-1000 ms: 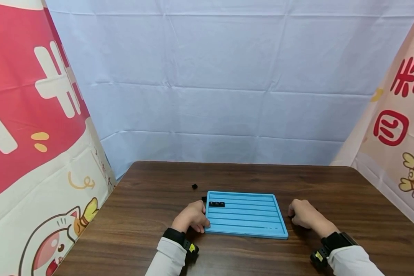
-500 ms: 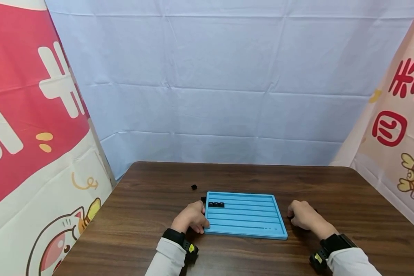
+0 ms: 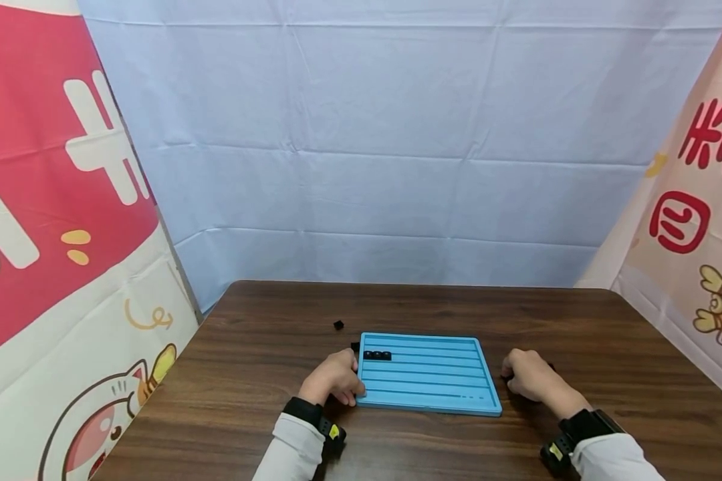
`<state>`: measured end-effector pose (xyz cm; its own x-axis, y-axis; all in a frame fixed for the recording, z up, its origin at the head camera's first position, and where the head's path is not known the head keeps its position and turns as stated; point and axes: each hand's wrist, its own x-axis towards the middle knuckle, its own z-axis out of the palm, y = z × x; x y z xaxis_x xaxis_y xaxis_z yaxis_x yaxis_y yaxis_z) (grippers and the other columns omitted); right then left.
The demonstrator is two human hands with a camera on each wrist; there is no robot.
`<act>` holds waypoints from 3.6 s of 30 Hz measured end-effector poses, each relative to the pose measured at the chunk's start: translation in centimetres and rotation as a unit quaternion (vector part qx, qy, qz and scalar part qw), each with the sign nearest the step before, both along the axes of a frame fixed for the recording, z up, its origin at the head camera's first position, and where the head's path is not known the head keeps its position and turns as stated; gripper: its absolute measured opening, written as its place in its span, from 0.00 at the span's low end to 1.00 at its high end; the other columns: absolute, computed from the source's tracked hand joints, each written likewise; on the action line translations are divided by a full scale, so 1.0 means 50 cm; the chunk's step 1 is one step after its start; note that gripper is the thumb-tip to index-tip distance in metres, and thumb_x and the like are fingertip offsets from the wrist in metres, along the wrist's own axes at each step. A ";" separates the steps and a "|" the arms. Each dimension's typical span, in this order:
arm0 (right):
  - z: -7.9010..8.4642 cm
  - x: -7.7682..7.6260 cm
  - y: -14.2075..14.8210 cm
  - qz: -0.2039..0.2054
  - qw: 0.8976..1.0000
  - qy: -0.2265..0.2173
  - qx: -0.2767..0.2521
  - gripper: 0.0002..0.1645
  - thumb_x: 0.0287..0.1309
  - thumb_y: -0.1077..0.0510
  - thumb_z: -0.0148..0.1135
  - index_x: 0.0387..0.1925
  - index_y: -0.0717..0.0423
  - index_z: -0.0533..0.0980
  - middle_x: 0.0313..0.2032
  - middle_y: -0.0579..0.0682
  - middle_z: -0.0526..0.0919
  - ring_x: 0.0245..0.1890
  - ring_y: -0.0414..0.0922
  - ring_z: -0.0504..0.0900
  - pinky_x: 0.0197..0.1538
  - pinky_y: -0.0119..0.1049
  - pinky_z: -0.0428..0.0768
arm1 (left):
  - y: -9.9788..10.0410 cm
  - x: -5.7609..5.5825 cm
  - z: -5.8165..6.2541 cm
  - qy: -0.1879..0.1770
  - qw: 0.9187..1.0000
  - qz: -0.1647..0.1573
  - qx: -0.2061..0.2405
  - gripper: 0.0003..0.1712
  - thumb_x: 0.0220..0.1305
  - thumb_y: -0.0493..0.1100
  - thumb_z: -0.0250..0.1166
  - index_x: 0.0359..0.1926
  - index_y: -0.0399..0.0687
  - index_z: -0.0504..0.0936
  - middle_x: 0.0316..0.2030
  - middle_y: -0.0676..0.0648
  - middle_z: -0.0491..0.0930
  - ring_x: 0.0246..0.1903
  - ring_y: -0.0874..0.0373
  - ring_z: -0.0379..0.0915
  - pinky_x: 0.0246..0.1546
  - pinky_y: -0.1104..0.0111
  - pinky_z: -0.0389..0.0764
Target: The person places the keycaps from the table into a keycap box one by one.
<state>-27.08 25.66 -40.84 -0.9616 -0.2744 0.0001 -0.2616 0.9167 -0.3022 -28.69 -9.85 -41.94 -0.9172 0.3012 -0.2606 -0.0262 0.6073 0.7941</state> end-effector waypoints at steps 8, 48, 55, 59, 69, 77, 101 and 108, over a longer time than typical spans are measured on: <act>0.003 0.000 0.006 0.011 1.000 0.008 -0.003 0.10 0.42 0.76 0.60 0.29 0.66 0.80 0.29 0.56 0.80 0.31 0.55 0.79 0.32 0.46 0.79 | 0.002 -0.002 -0.003 -0.001 1.000 0.003 -0.001 0.18 0.48 0.26 0.68 0.35 0.33 0.66 0.18 0.38 0.75 0.13 0.53 0.74 0.15 0.65 0.77; 0.051 0.005 0.006 0.015 0.998 0.044 -0.048 0.08 0.51 0.71 0.63 0.36 0.67 0.80 0.30 0.52 0.80 0.27 0.45 0.76 0.28 0.40 0.75 | -0.002 0.001 0.003 -0.007 1.000 0.007 -0.004 0.19 0.47 0.26 0.68 0.35 0.34 0.66 0.17 0.37 0.75 0.12 0.53 0.74 0.14 0.66 0.77; 0.038 0.000 -0.005 0.033 0.995 0.061 -0.076 0.07 0.50 0.71 0.64 0.33 0.62 0.79 0.30 0.49 0.79 0.29 0.46 0.76 0.30 0.41 0.76 | -0.002 0.002 0.004 -0.008 1.000 0.005 0.003 0.19 0.48 0.26 0.68 0.36 0.33 0.66 0.17 0.37 0.74 0.13 0.53 0.74 0.14 0.66 0.77; 0.030 0.000 -0.012 0.028 0.994 0.051 -0.095 0.10 0.48 0.73 0.64 0.33 0.61 0.77 0.30 0.48 0.77 0.29 0.44 0.74 0.29 0.39 0.74 | -0.002 0.002 0.005 -0.009 1.000 0.006 0.004 0.19 0.47 0.26 0.68 0.36 0.33 0.66 0.18 0.38 0.74 0.12 0.53 0.74 0.14 0.66 0.77; 0.007 0.002 -0.016 0.039 0.983 0.042 -0.174 0.12 0.50 0.70 0.65 0.37 0.60 0.74 0.31 0.47 0.76 0.32 0.43 0.76 0.30 0.35 0.76 | -0.002 0.003 0.006 -0.006 1.000 0.004 -0.002 0.19 0.48 0.26 0.69 0.36 0.32 0.66 0.18 0.37 0.74 0.13 0.52 0.74 0.15 0.65 0.77; -0.001 0.001 -0.014 0.047 0.976 0.040 -0.208 0.13 0.52 0.69 0.65 0.41 0.63 0.74 0.33 0.48 0.76 0.31 0.42 0.74 0.30 0.34 0.74 | -0.001 0.001 0.004 -0.008 1.000 0.004 0.000 0.19 0.48 0.26 0.68 0.35 0.33 0.66 0.18 0.37 0.74 0.13 0.52 0.74 0.14 0.65 0.77; -0.006 -0.002 -0.002 0.078 0.942 -0.010 -0.325 0.12 0.57 0.69 0.59 0.44 0.68 0.72 0.36 0.58 0.77 0.31 0.48 0.80 0.33 0.37 0.80 | 0.000 0.000 0.005 -0.014 1.000 0.005 0.003 0.19 0.48 0.26 0.68 0.37 0.32 0.66 0.18 0.37 0.75 0.13 0.52 0.74 0.15 0.65 0.77; -0.008 -0.003 0.000 0.062 0.909 -0.054 -0.409 0.17 0.59 0.71 0.55 0.48 0.76 0.64 0.38 0.67 0.75 0.32 0.50 0.81 0.34 0.43 0.81 | 0.001 -0.001 0.005 -0.016 1.000 0.006 0.002 0.18 0.48 0.25 0.67 0.36 0.33 0.66 0.18 0.37 0.75 0.13 0.52 0.74 0.15 0.65 0.77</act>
